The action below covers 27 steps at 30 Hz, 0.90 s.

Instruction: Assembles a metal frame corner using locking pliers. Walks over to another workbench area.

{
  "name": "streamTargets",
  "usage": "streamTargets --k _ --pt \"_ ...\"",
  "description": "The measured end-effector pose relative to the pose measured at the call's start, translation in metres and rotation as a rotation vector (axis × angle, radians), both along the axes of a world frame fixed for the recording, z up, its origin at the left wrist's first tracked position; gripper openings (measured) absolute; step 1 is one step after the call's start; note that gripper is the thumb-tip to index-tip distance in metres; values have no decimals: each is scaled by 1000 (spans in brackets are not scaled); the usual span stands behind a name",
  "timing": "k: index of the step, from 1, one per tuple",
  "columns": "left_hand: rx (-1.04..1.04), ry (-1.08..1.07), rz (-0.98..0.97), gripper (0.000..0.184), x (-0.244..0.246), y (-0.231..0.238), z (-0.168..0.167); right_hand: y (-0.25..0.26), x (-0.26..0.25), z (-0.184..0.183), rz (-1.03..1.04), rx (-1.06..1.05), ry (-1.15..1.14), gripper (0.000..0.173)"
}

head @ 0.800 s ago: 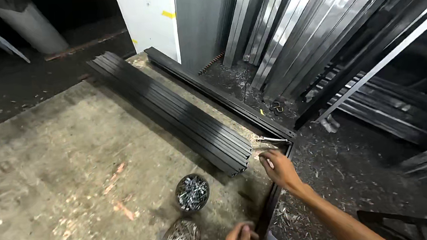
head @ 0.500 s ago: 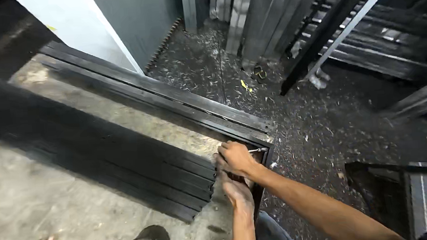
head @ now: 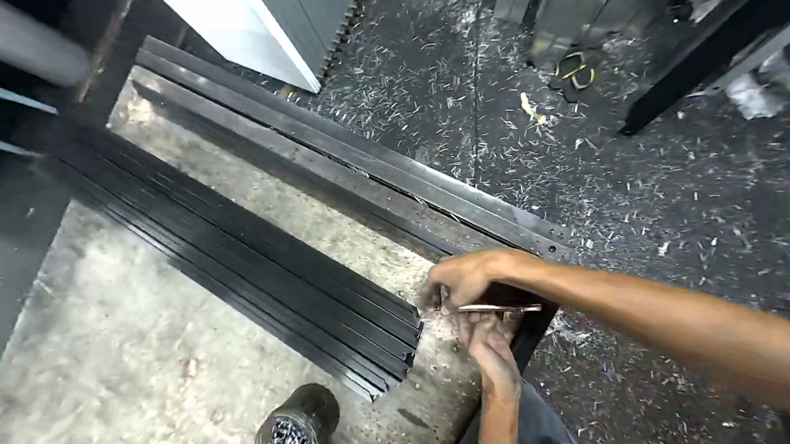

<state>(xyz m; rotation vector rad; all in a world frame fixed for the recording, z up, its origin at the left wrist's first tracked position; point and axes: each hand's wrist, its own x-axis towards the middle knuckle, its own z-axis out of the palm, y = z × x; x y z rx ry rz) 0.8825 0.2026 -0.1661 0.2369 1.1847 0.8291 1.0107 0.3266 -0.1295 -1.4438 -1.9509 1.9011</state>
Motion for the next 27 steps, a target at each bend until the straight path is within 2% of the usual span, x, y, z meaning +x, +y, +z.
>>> streamTargets --k 3,6,9,12,17,21,25,27 --pt "-120 96 32 35 18 17 10 35 -11 11 283 -9 -161 23" --pt "-179 176 58 34 28 30 9 59 -21 21 436 -52 -344 12" --pt "-171 233 67 33 34 31 7 72 -29 9 572 -37 -403 15" --pt "-156 264 57 32 37 31 6 81 -30 13 678 2 -407 23" --pt "-175 269 66 36 35 30 3 84 -29 17 690 -40 -238 12" --pt "-200 261 70 37 35 30 3 75 -37 -11 562 -191 -49 19" --pt "-215 286 45 32 36 32 5 75 -27 5 681 -49 -122 23" --pt "-220 314 13 32 35 31 6 70 -21 20 722 32 -183 35"
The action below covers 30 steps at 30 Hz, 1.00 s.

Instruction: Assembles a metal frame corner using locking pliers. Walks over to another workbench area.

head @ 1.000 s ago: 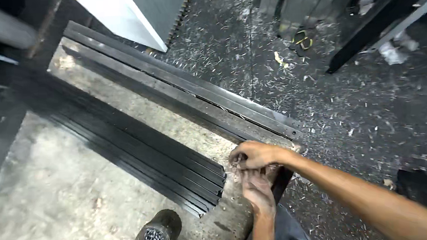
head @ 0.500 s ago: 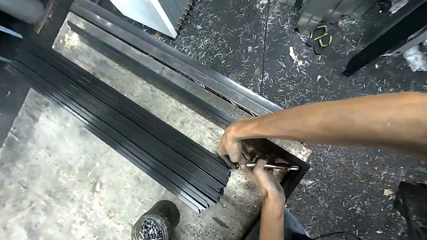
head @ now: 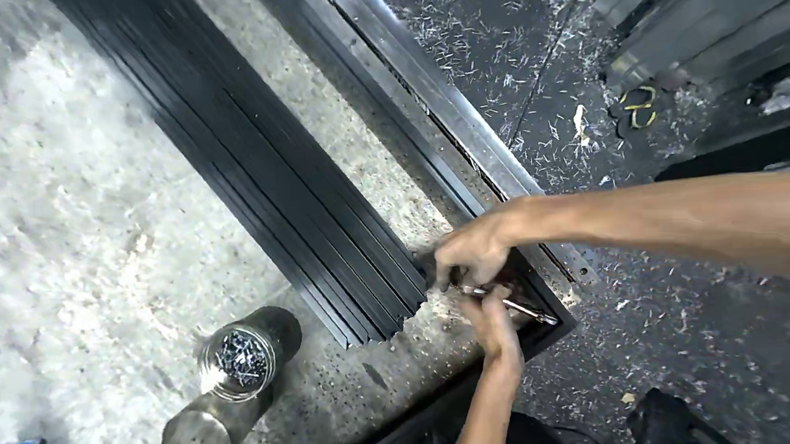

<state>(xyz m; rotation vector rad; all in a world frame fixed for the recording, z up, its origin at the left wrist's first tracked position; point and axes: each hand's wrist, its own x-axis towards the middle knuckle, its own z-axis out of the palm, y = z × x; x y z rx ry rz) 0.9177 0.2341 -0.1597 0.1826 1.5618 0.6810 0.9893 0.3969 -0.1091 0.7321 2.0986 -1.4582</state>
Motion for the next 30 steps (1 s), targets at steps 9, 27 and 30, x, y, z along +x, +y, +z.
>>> streamTargets --k 9,27,30 --pt "71 -24 -55 46 -2 -2 -2 -5 -31 40 583 526 -106 26" --pt "136 38 -191 44 -13 -13 -1 -39 -151 35 1478 387 -622 14" --pt "113 23 -119 49 -13 -9 1 -37 -163 33 1567 378 -620 16"
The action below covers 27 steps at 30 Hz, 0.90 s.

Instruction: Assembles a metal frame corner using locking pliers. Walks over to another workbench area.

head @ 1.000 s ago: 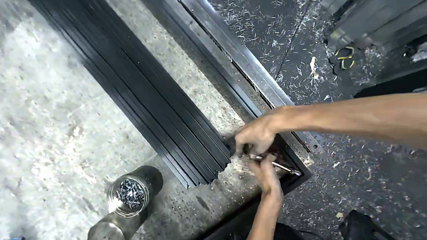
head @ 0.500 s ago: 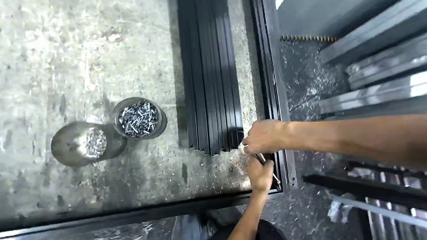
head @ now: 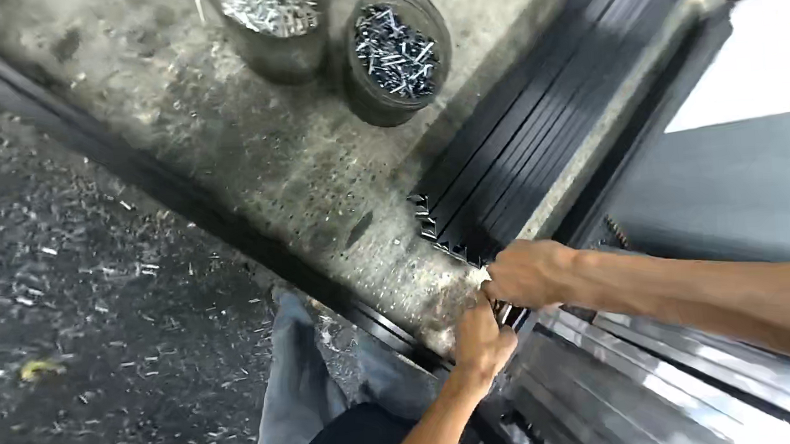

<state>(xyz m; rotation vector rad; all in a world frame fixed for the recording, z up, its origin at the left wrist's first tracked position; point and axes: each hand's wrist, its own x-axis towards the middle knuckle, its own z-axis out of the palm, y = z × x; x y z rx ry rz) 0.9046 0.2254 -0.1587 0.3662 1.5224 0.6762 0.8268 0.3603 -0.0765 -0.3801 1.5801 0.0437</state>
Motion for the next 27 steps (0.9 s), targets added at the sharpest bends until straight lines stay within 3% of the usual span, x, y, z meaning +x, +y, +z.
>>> streamTargets --k 5,12,20,27 --pt "-5 -11 74 51 20 -11 -2 1 3 -14 126 -140 -62 20" --pt "-26 12 67 46 35 -15 -8 -1 8 -39 122 -225 -160 23" --pt "-15 18 40 29 36 -15 -6 -18 -2 -42 225 -248 -218 24" --pt "9 14 75 34 41 -19 -9 -25 14 -35 251 -263 -156 25"
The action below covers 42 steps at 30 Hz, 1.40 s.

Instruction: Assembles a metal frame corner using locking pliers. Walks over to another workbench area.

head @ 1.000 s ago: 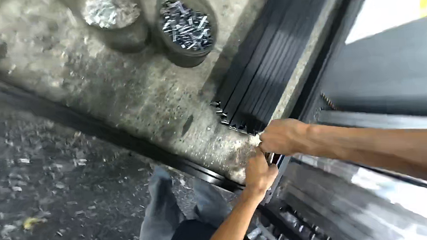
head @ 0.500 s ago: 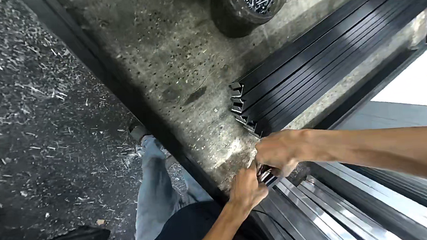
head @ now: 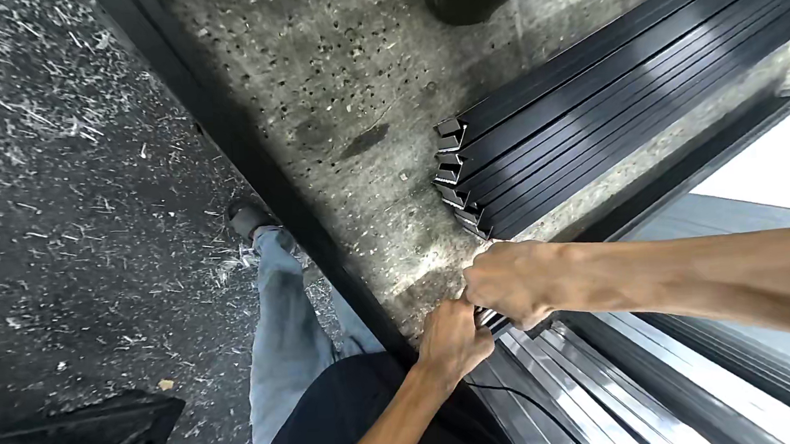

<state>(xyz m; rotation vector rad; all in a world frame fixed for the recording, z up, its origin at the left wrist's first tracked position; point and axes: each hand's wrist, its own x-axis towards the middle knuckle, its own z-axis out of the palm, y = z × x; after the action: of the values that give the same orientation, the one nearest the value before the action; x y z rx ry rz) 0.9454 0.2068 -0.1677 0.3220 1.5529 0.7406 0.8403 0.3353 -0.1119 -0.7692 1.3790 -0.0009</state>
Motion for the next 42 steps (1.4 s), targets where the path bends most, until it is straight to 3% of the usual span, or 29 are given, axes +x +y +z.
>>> streamTargets --k 18,23,36,42 --pt "17 -93 97 40 4 -2 -1 -5 8 2 84 44 32 20" --pt "3 -42 51 43 3 2 4 -5 3 7 137 132 -15 34" --pt "95 44 110 25 13 -5 -2 -8 -8 -18 112 61 -127 18" --pt "94 11 166 29 17 -5 -6 -3 -5 -14 -9 65 -104 15"
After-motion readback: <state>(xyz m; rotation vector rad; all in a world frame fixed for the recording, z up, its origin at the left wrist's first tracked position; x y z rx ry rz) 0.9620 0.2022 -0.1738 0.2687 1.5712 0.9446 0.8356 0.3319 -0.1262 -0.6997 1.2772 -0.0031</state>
